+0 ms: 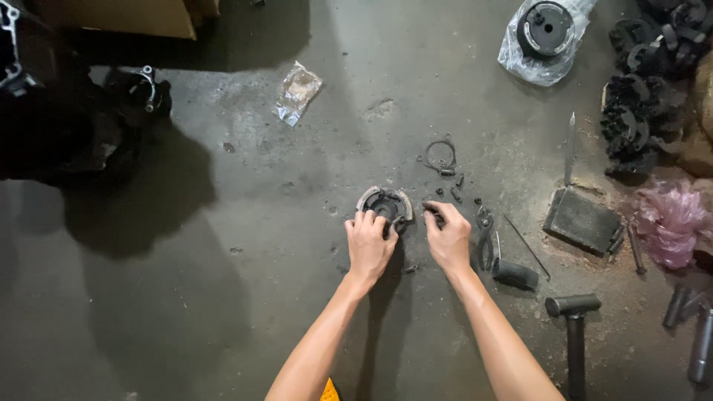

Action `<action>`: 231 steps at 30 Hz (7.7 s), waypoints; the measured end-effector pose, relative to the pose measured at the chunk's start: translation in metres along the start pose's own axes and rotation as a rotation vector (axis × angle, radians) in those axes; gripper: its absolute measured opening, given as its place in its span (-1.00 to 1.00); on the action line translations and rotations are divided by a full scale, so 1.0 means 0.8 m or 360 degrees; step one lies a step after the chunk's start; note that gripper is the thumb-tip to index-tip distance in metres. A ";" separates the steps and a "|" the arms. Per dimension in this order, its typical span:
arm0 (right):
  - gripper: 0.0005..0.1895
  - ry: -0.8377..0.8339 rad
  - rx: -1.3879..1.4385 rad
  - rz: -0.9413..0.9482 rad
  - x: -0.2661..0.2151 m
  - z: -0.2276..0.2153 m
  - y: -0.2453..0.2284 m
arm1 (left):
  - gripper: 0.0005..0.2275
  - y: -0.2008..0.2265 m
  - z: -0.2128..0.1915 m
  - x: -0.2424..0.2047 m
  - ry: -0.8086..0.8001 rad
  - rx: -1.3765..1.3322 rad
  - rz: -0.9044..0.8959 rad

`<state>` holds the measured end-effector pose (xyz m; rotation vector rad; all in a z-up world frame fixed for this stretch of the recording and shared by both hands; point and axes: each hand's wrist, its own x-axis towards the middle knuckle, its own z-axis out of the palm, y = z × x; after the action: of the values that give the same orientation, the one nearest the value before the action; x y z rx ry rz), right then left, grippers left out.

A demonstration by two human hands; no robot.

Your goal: The person assembles a circular mechanical component on the floor, inserting small metal pins and using pliers to secure them. They handle a circular housing, metal pins, and a small plastic bag of parts, using pliers to manipulate the assembly.

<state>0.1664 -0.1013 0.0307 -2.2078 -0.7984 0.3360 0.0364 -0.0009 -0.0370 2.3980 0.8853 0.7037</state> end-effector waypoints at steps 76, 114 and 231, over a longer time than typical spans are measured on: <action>-0.86 0.0185 -0.0491 -0.0664 -0.027 -0.106 0.142 | -0.92 -0.007 -0.029 -0.005 -0.0318 0.0017 0.0308; -0.80 -0.0853 -0.0983 -0.0257 -0.013 -0.005 0.020 | -0.45 -0.019 -0.084 -0.016 -0.0629 -0.0508 -0.0163; 0.50 -0.1233 0.1447 0.0374 -0.059 -0.088 -0.095 | -0.45 0.068 -0.171 -0.013 -0.0511 -0.2377 -0.0640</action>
<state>0.1289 -0.1317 0.1336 -1.2650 -0.5714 1.4128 -0.0297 -0.0093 0.0948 0.9114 0.3760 0.4800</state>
